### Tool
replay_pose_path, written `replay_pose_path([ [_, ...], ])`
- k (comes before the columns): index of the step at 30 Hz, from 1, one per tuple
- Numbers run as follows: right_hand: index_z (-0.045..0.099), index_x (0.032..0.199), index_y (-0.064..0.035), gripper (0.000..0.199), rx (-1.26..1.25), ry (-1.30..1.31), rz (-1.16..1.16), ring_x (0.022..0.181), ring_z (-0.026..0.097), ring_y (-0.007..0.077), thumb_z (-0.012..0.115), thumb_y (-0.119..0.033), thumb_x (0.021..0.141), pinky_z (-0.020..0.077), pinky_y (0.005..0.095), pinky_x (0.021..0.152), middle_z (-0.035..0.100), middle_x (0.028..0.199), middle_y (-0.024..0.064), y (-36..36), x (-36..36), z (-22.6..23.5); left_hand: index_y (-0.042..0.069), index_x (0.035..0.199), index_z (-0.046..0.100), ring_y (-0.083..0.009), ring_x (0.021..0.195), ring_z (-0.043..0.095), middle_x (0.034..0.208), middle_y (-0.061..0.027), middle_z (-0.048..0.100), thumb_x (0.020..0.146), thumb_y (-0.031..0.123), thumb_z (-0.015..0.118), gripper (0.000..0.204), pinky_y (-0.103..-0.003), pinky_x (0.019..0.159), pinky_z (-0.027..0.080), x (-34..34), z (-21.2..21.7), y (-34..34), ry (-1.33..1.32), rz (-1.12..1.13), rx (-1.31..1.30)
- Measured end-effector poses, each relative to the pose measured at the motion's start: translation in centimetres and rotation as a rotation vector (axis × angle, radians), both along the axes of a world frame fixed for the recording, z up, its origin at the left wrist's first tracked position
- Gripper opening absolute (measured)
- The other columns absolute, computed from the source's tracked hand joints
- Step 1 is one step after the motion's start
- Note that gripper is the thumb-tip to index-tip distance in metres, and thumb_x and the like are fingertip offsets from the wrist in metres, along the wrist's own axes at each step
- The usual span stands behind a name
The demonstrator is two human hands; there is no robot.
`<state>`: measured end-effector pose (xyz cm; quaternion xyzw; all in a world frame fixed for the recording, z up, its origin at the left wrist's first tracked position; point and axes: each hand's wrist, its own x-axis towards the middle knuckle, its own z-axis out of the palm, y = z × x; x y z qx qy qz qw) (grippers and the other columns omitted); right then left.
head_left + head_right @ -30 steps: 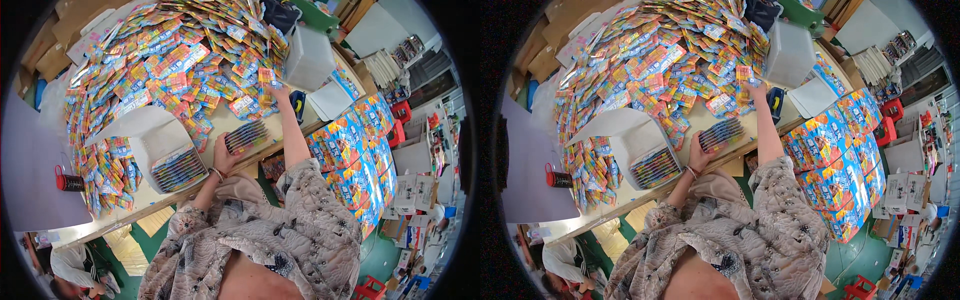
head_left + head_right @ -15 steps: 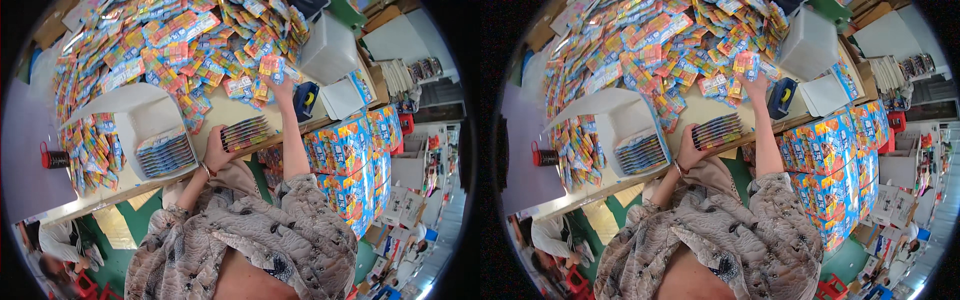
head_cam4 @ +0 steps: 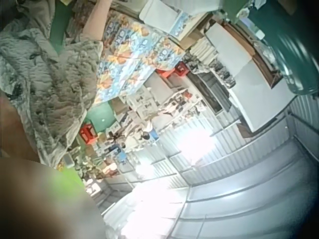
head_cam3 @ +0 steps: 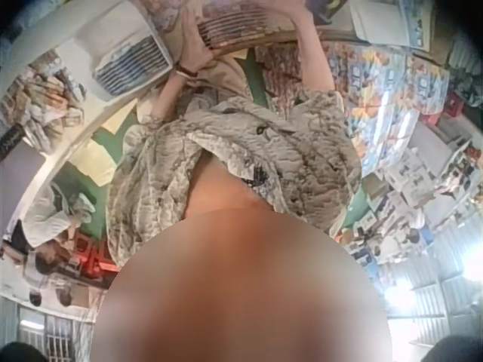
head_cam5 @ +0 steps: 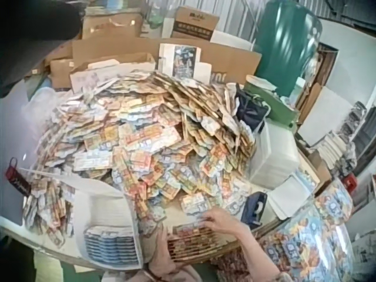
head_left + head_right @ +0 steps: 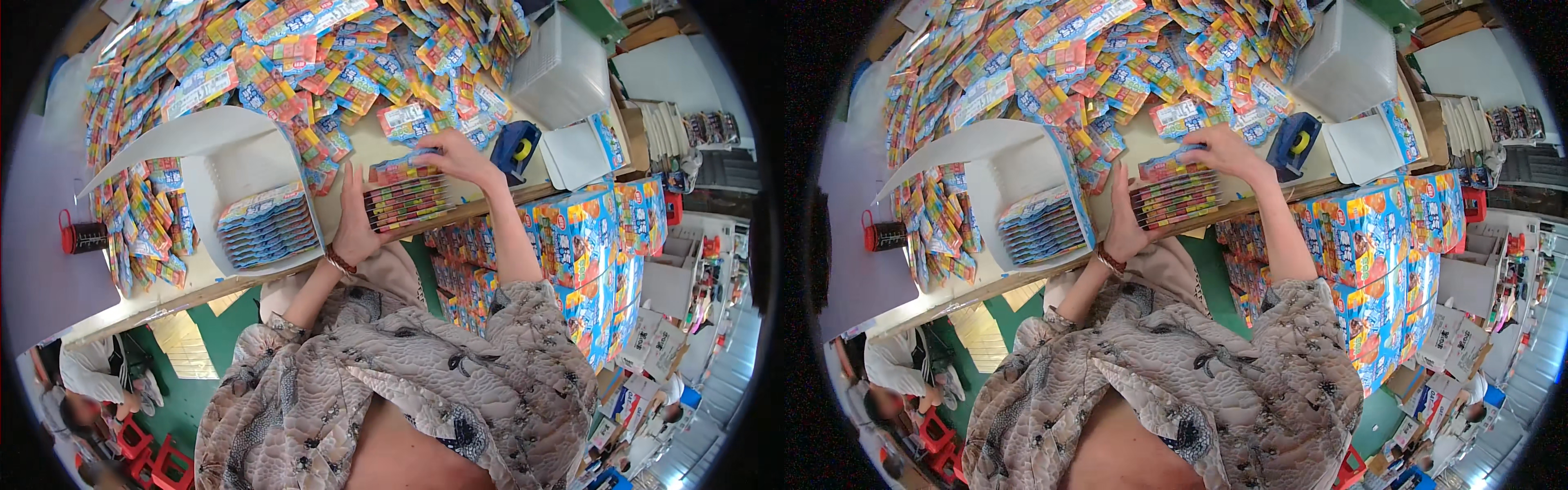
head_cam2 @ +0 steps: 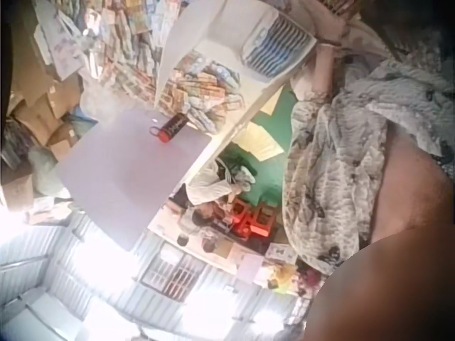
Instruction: Pack small colorful toy packets into cardboard display boxes.
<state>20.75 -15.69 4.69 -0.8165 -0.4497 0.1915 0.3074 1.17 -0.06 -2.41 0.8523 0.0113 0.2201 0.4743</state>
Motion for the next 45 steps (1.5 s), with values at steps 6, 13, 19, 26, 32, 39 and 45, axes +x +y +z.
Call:
replay_pose_path([
  [6, 0.068, 0.097, -0.0023, 0.033, -0.097, 0.311, -0.03, 0.08, 0.062, 0.0168, 0.063, -0.034, 0.088, 0.047, 0.0302, 0.074, 0.068, 0.086, 0.0089, -0.1, -0.8, 0.3, -0.001, 0.147, 0.001, -0.0407, 0.13, 0.028, 0.144, -0.0266, 0.022, 0.057, 0.033, 0.088, 0.131, -0.047, 0.109, 0.025, 0.0, 0.0, 0.2, 0.106, -0.032, -0.092],
  [13, 0.066, 0.09, 0.0007, 0.037, 0.111, 0.515, -0.339, 0.081, 0.055, 0.0093, 0.048, -0.031, 0.098, 0.0444, 0.0255, 0.076, 0.063, 0.084, 0.0037, -1.4, -2.1, -3.5, -0.001, 0.147, 0.0, -0.0379, 0.126, 0.032, 0.137, -0.0224, 0.031, 0.054, 0.025, 0.086, 0.129, -0.046, 0.109, 0.023, 0.9, 0.3, 0.2, 0.134, -0.063, -0.165],
  [19, 0.065, 0.087, -0.0004, 0.024, 0.09, 0.422, -0.173, 0.074, 0.055, 0.0095, 0.059, -0.023, 0.092, 0.0444, 0.0234, 0.068, 0.059, 0.075, 0.0033, 0.9, -0.6, -2.3, 0.001, 0.145, 0.018, -0.036, 0.119, 0.037, 0.122, -0.0192, 0.038, 0.052, 0.031, 0.087, 0.119, -0.046, 0.106, 0.026, 0.5, 0.2, 0.8, 0.172, -0.055, -0.087],
  [26, 0.058, 0.115, -0.0103, 0.041, -0.147, -0.884, 0.115, 0.117, 0.05, 0.0246, 0.065, -0.009, 0.075, 0.033, 0.0513, 0.099, 0.058, 0.115, 0.0084, 2.3, 3.7, -2.2, 0.005, 0.134, 0.036, -0.037, 0.117, 0.039, 0.122, -0.0195, 0.038, 0.054, 0.026, 0.087, 0.097, -0.045, 0.103, 0.033, 1.2, 0.3, 0.5, 0.093, -0.111, -0.104],
  [32, 0.061, 0.102, -0.0071, 0.027, -0.006, -0.71, 0.288, 0.11, 0.055, 0.0266, 0.06, -0.005, 0.076, 0.0408, 0.0447, 0.093, 0.062, 0.104, 0.0097, 2.4, 1.5, 0.6, 0.003, 0.142, 0.022, -0.0387, 0.125, 0.034, 0.132, -0.022, 0.033, 0.055, 0.027, 0.088, 0.111, -0.045, 0.105, 0.031, 1.0, -0.2, 0.9, 0.055, -0.091, -0.078],
  [39, 0.055, 0.122, -0.0067, 0.031, 0.046, 0.145, 0.025, 0.105, 0.059, 0.0241, 0.048, -0.015, 0.092, 0.0444, 0.0356, 0.091, 0.064, 0.107, 0.0092, -0.1, -1.5, 1.0, -0.002, 0.147, -0.002, -0.0364, 0.125, 0.037, 0.132, -0.0218, 0.036, 0.056, 0.03, 0.088, 0.133, -0.042, 0.107, 0.029, 1.3, -1.1, 0.4, 0.124, -0.119, -0.298],
  [45, 0.034, 0.141, -0.0013, 0.085, 0.467, 0.523, -0.26, 0.133, 0.034, 0.0236, 0.014, -0.068, 0.093, 0.018, 0.0363, 0.113, 0.041, 0.141, 0.0117, -2.5, -5.1, -4.9, -0.001, 0.147, 0.003, -0.0358, 0.122, 0.039, 0.13, -0.021, 0.037, 0.056, 0.026, 0.086, 0.126, -0.042, 0.106, 0.031, 1.1, -0.8, 0.5, 0.133, -0.151, -0.305],
])
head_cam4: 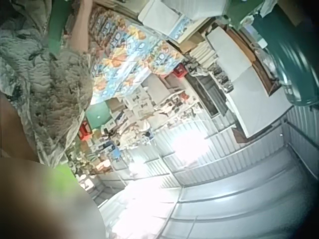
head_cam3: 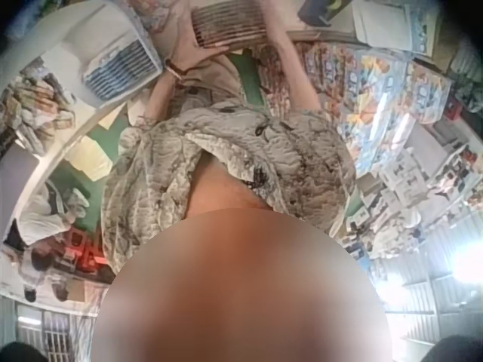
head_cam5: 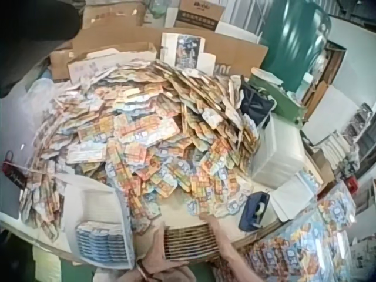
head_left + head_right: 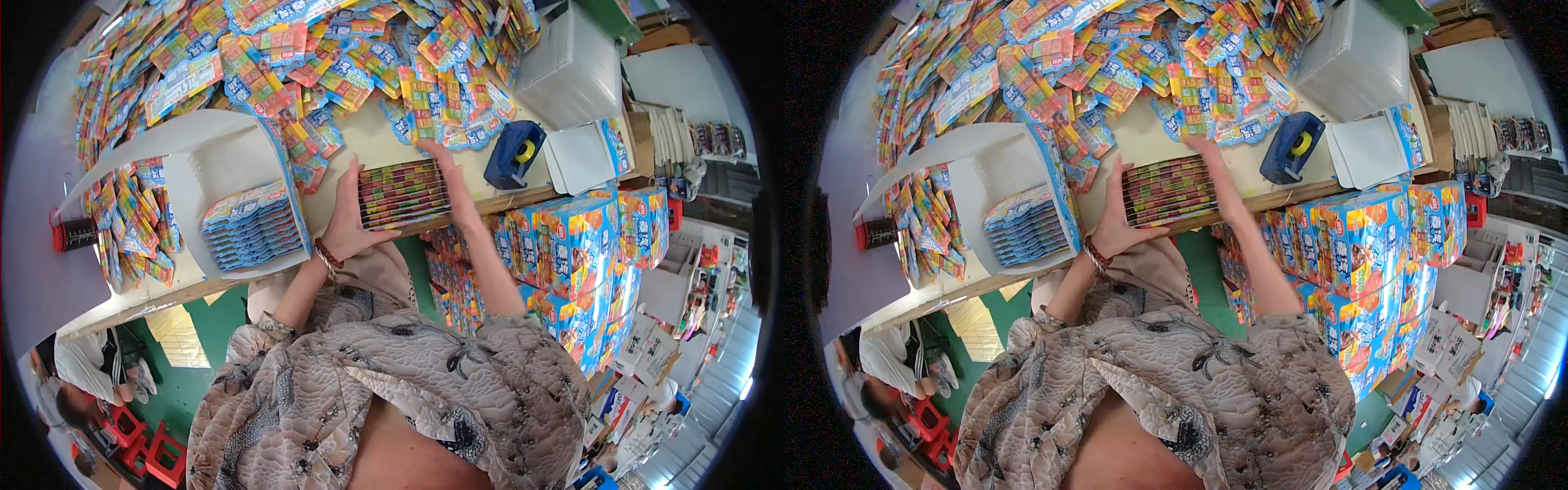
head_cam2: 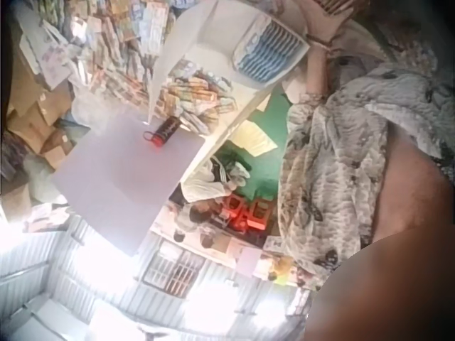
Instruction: Pack small colorful toy packets into cardboard display boxes.
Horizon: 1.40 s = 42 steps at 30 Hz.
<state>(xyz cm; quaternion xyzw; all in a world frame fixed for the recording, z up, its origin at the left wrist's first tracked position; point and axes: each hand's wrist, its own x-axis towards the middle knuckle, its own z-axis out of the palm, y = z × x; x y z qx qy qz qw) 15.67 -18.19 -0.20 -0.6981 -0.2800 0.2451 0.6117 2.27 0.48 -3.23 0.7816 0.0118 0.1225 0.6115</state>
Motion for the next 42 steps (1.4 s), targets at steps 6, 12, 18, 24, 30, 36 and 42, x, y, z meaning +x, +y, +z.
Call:
replay_pose_path([
  [6, 0.049, 0.129, -0.0046, 0.044, 0.301, 0.167, -0.184, 0.12, 0.045, 0.0193, 0.034, -0.033, 0.099, 0.0299, 0.032, 0.105, 0.052, 0.125, 0.0076, 0.4, -1.2, -1.1, 0.003, 0.139, 0.031, -0.0371, 0.118, 0.042, 0.124, -0.0217, 0.039, 0.06, 0.022, 0.081, 0.096, -0.038, 0.102, 0.037, -0.2, 2.2, 0.0, -0.037, 0.029, 0.157],
  [12, 0.043, 0.133, 0.0015, 0.079, 0.519, 0.172, -0.234, 0.111, 0.051, 0.0244, 0.024, -0.064, 0.094, 0.0329, 0.0373, 0.101, 0.057, 0.118, 0.017, 0.8, -2.8, 3.6, 0.009, 0.128, 0.044, -0.0387, 0.111, 0.046, 0.116, -0.0211, 0.042, 0.06, 0.017, 0.079, 0.077, -0.044, 0.096, 0.041, -3.4, 8.6, -0.3, -0.195, 0.099, 0.336],
  [18, 0.052, 0.125, -0.0017, 0.065, 0.379, -0.385, 0.034, 0.122, 0.045, 0.0277, 0.027, -0.055, 0.097, 0.0272, 0.0381, 0.107, 0.05, 0.128, 0.0162, 12.8, -7.8, 13.6, 0.01, 0.128, 0.045, -0.0373, 0.111, 0.047, 0.121, -0.0197, 0.042, 0.053, 0.013, 0.084, 0.085, -0.043, 0.093, 0.045, -10.4, 19.9, 11.3, -0.219, 0.172, 0.593],
  [24, 0.054, 0.125, -0.0027, 0.046, 0.368, -0.424, 0.133, 0.122, 0.044, 0.0264, 0.037, -0.036, 0.099, 0.0296, 0.0357, 0.105, 0.048, 0.129, 0.0137, 20.2, -7.0, 10.9, 0.005, 0.129, 0.042, -0.0334, 0.116, 0.046, 0.126, -0.0184, 0.038, 0.055, 0.013, 0.085, 0.086, -0.038, 0.095, 0.046, -10.1, 17.2, 19.7, -0.117, 0.177, 0.673],
  [30, 0.048, 0.134, -0.0111, 0.054, 0.075, -0.85, 0.117, 0.132, 0.033, 0.0313, 0.063, -0.03, 0.086, 0.0317, 0.0437, 0.105, 0.039, 0.138, 0.0122, 18.4, -6.5, 9.4, 0.004, 0.128, 0.041, -0.034, 0.12, 0.044, 0.126, -0.0161, 0.041, 0.058, 0.013, 0.084, 0.083, -0.037, 0.097, 0.044, -6.8, 13.3, 21.3, -0.094, 0.029, 0.43],
  [36, 0.043, 0.138, -0.0195, 0.081, -0.261, -1.243, 0.102, 0.135, 0.03, 0.0331, 0.08, -0.029, 0.066, 0.0307, 0.0488, 0.106, 0.036, 0.142, 0.0111, 18.2, -7.0, 9.8, 0.005, 0.127, 0.039, -0.0346, 0.116, 0.045, 0.124, -0.0174, 0.043, 0.057, 0.014, 0.084, 0.084, -0.039, 0.096, 0.043, -5.4, 11.3, 22.0, -0.209, 0.031, 0.636],
  [42, 0.036, 0.142, -0.016, 0.085, -0.238, -1.307, 0.317, 0.132, 0.034, 0.0316, 0.077, -0.027, 0.068, 0.033, 0.0443, 0.104, 0.039, 0.138, 0.014, 20.4, -6.6, 10.0, 0.004, 0.129, 0.036, -0.0365, 0.116, 0.045, 0.125, -0.0196, 0.042, 0.056, 0.021, 0.086, 0.089, -0.041, 0.096, 0.044, -5.0, 10.9, 22.7, -0.075, 0.061, 0.685],
])
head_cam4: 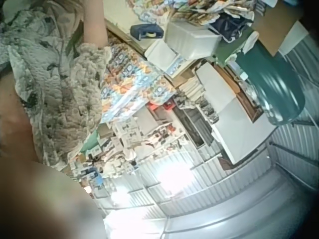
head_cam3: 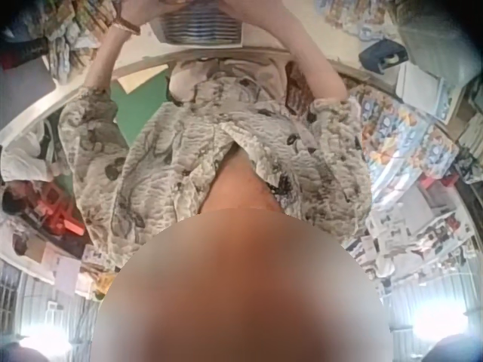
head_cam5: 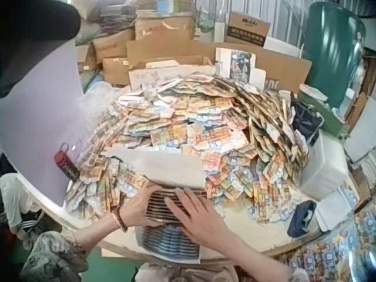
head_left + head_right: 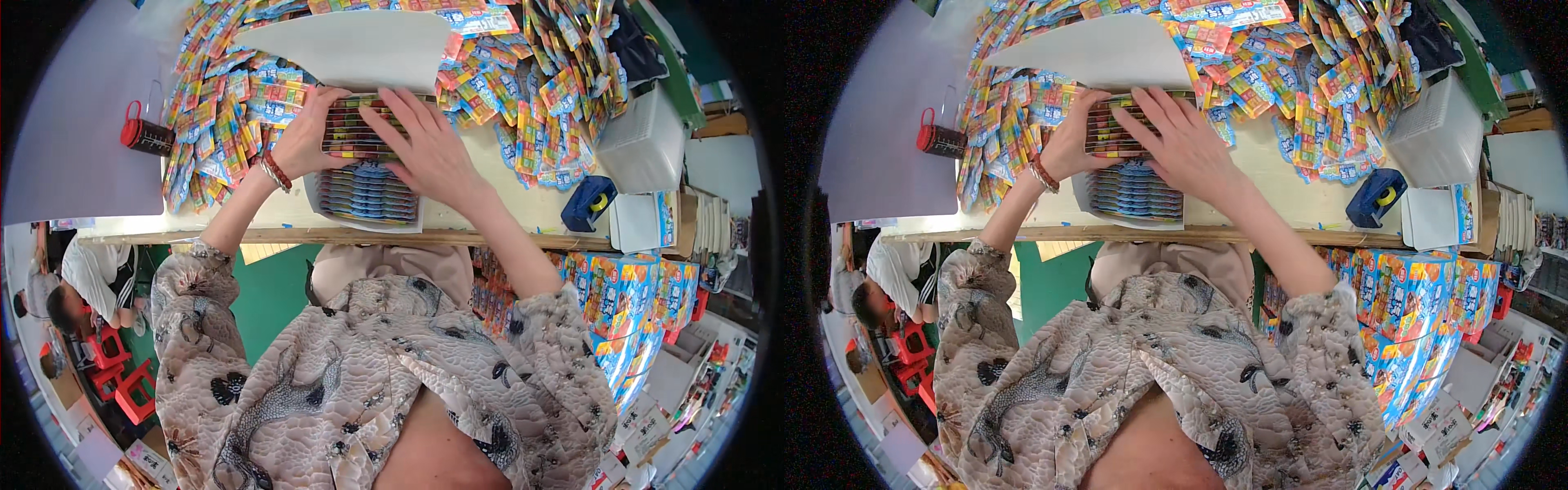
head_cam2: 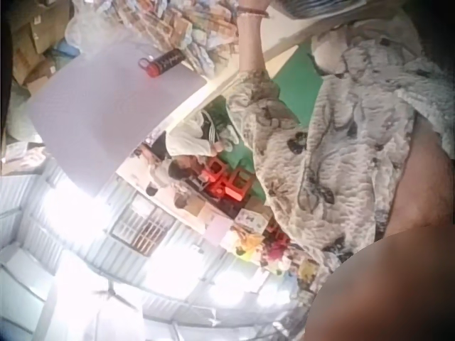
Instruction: Pack small colorful toy packets into cardboard display boxes.
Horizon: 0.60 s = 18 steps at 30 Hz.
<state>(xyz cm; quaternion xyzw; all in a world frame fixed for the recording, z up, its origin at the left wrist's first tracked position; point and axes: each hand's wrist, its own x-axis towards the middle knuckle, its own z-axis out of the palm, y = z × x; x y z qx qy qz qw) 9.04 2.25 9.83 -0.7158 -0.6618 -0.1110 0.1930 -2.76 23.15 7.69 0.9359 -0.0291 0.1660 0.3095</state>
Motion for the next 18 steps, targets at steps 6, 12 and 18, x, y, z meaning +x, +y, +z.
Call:
replay_pose_path([
  [6, 0.038, 0.139, -0.012, 0.08, -0.103, -0.015, 0.006, 0.114, 0.046, 0.0305, 0.075, -0.037, 0.072, 0.0374, 0.0421, 0.097, 0.05, 0.116, 0.0125, 2.5, 2.0, 0.3, 0.002, 0.138, 0.031, -0.036, 0.126, 0.038, 0.133, -0.0189, 0.039, 0.067, 0.041, 0.079, 0.093, -0.041, 0.105, 0.036, 0.2, -1.5, 0.7, 0.039, 0.023, 0.413],
  [12, 0.036, 0.139, -0.0116, 0.09, -0.439, -0.082, -0.144, 0.113, 0.048, 0.0311, 0.078, -0.043, 0.066, 0.0385, 0.0399, 0.096, 0.051, 0.114, 0.0164, 3.7, 2.6, 0.5, 0.002, 0.145, 0.026, -0.036, 0.131, 0.033, 0.142, -0.0208, 0.035, 0.075, 0.048, 0.069, 0.094, -0.043, 0.111, 0.026, 0.7, -0.2, 1.0, 0.094, -0.065, 0.363],
  [18, 0.032, 0.142, -0.0108, 0.088, -0.51, 0.023, -0.073, 0.114, 0.049, 0.036, 0.076, -0.032, 0.069, 0.0404, 0.0418, 0.097, 0.052, 0.116, 0.0188, 3.9, 3.7, 1.6, 0.012, 0.147, 0.027, -0.0346, 0.125, 0.042, 0.132, -0.0164, 0.048, 0.069, 0.027, 0.076, 0.093, -0.043, 0.104, 0.036, 1.3, 0.6, 0.9, 0.216, -0.046, 0.186],
])
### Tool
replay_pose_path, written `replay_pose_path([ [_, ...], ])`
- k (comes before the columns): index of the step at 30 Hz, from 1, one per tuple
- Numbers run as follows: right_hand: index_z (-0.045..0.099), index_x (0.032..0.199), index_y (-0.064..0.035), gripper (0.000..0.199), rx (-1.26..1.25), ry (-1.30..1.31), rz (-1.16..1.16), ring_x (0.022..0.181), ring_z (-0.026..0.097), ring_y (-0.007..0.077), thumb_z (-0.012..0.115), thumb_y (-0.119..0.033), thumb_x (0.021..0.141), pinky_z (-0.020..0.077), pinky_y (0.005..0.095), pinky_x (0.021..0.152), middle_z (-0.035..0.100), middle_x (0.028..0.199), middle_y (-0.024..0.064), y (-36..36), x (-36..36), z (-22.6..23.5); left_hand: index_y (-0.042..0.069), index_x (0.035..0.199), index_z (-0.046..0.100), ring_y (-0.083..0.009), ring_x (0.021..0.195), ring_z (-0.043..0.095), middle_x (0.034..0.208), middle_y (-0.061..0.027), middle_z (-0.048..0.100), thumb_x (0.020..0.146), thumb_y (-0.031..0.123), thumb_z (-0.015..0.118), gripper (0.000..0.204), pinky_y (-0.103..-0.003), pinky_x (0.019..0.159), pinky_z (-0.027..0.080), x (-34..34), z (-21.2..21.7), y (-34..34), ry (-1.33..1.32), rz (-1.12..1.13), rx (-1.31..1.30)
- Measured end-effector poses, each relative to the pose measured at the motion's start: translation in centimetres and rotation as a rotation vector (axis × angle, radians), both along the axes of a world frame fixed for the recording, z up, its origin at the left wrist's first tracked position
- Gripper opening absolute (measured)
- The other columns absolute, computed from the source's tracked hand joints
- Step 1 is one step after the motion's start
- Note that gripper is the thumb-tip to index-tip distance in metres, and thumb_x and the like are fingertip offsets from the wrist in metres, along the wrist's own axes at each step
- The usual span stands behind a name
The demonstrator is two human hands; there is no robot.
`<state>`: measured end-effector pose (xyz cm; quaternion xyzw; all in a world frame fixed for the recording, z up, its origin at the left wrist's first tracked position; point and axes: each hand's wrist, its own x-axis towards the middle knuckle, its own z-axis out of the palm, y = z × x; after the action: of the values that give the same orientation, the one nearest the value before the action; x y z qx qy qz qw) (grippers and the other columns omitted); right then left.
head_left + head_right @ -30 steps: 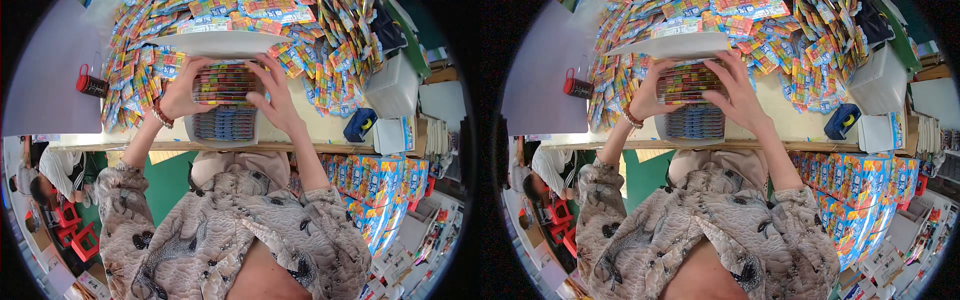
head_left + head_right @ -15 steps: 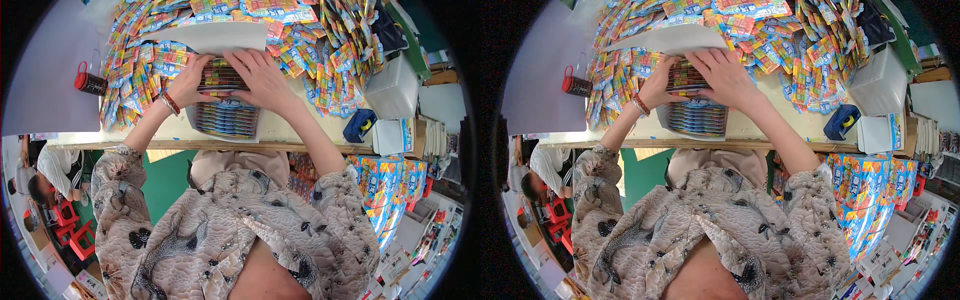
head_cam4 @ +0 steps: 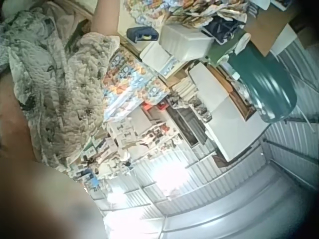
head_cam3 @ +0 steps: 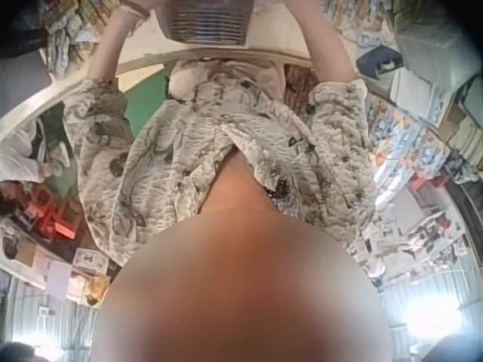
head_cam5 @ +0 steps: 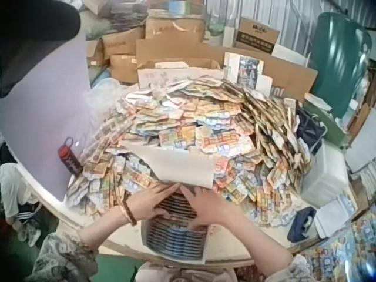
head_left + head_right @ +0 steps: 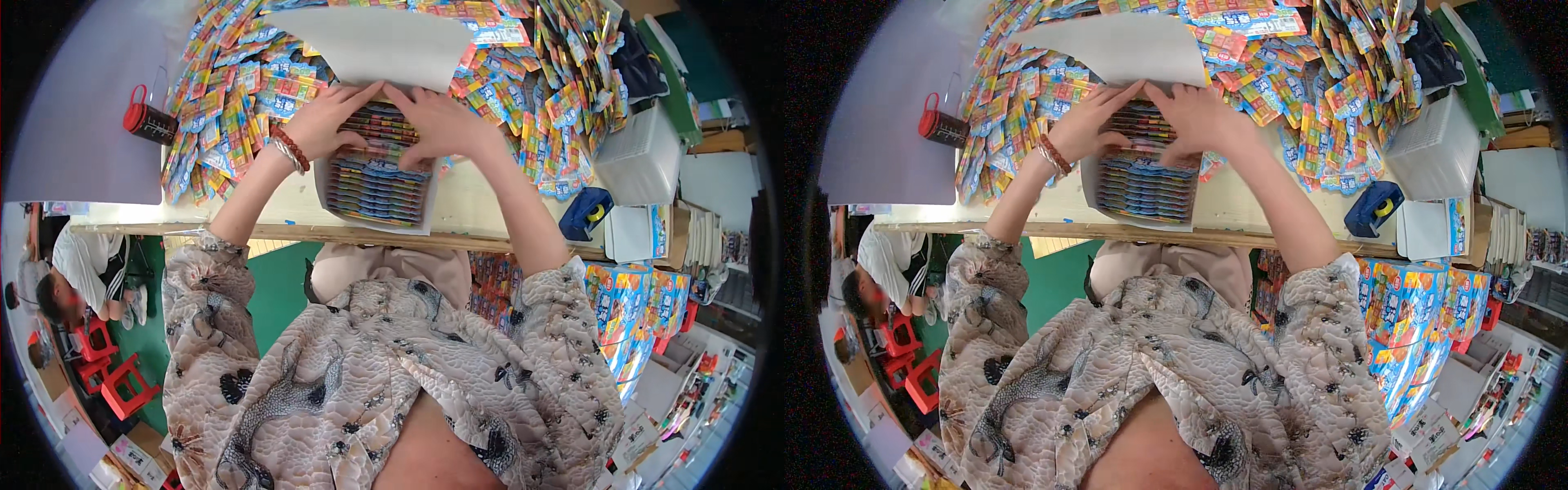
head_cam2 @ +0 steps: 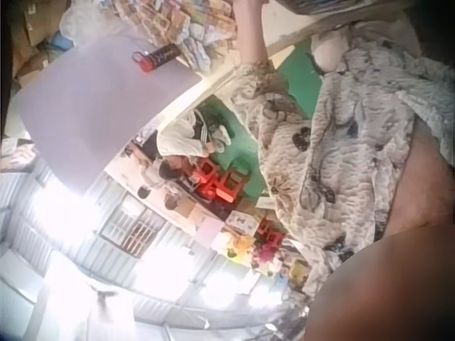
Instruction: Pack small colorful toy packets into cardboard display boxes.
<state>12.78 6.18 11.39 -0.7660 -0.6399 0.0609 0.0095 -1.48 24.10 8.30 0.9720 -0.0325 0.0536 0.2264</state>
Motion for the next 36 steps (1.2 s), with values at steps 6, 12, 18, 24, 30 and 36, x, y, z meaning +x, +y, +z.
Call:
replay_pose_path([
  [6, 0.058, 0.111, -0.0018, 0.032, 0.11, 0.051, -0.06, 0.092, 0.063, 0.0319, 0.059, -0.007, 0.079, 0.0502, 0.0411, 0.081, 0.063, 0.092, 0.0182, 0.8, 0.7, -0.9, 0.014, 0.146, 0.028, -0.0317, 0.125, 0.039, 0.133, -0.0132, 0.044, 0.052, 0.022, 0.085, 0.11, -0.039, 0.103, 0.038, -0.2, -0.7, -0.4, -0.032, 0.01, 0.143],
  [12, 0.061, 0.087, 0.0, 0.012, 0.314, -0.09, -0.082, 0.082, 0.064, 0.0334, 0.054, -0.001, 0.077, 0.0517, 0.0418, 0.073, 0.064, 0.082, 0.017, 2.5, -0.7, -2.9, 0.01, 0.145, 0.029, -0.032, 0.127, 0.037, 0.135, -0.0127, 0.042, 0.049, 0.021, 0.086, 0.112, -0.039, 0.106, 0.035, 0.2, -1.7, 0.0, -0.051, 0.058, 0.125],
  [18, 0.061, 0.089, -0.0003, 0.012, 0.22, -0.043, -0.088, 0.09, 0.062, 0.031, 0.055, -0.002, 0.078, 0.0499, 0.0414, 0.079, 0.063, 0.091, 0.0152, 1.0, -0.3, -2.6, 0.012, 0.144, 0.032, -0.0311, 0.128, 0.037, 0.134, -0.0112, 0.042, 0.05, 0.023, 0.086, 0.109, -0.039, 0.106, 0.035, -0.2, -1.0, -0.8, -0.053, 0.019, 0.156],
  [24, 0.064, 0.098, -0.0053, 0.019, 0.743, 0.012, 0.105, 0.097, 0.055, 0.0245, 0.059, -0.009, 0.079, 0.0459, 0.0375, 0.08, 0.058, 0.091, 0.0057, -4.1, -3.2, -0.9, 0.016, 0.144, 0.033, -0.0323, 0.123, 0.04, 0.134, -0.0103, 0.041, 0.053, 0.024, 0.084, 0.104, -0.041, 0.103, 0.037, -1.2, -0.8, -0.7, -0.106, 0.167, 0.172],
  [30, 0.066, 0.082, -0.0068, 0.012, 0.176, -0.205, 0.049, 0.097, 0.057, 0.0243, 0.062, -0.008, 0.071, 0.0417, 0.0364, 0.083, 0.062, 0.088, 0.0074, -2.9, -4.6, -3.2, 0.012, 0.144, 0.033, -0.0309, 0.126, 0.038, 0.136, -0.009, 0.039, 0.052, 0.035, 0.085, 0.109, -0.042, 0.107, 0.03, 0.0, 0.8, -1.6, 0.14, 0.213, 0.354],
  [36, 0.063, 0.081, -0.0058, 0.01, 0.317, -0.163, 0.041, 0.083, 0.062, 0.0266, 0.056, -0.004, 0.074, 0.0463, 0.0384, 0.075, 0.062, 0.077, 0.0093, -2.2, -3.9, -1.0, 0.008, 0.143, 0.035, -0.0279, 0.133, 0.032, 0.139, -0.0073, 0.039, 0.07, 0.062, 0.066, 0.096, -0.046, 0.111, 0.024, -0.4, 1.5, -2.4, 0.273, 0.192, 0.497],
])
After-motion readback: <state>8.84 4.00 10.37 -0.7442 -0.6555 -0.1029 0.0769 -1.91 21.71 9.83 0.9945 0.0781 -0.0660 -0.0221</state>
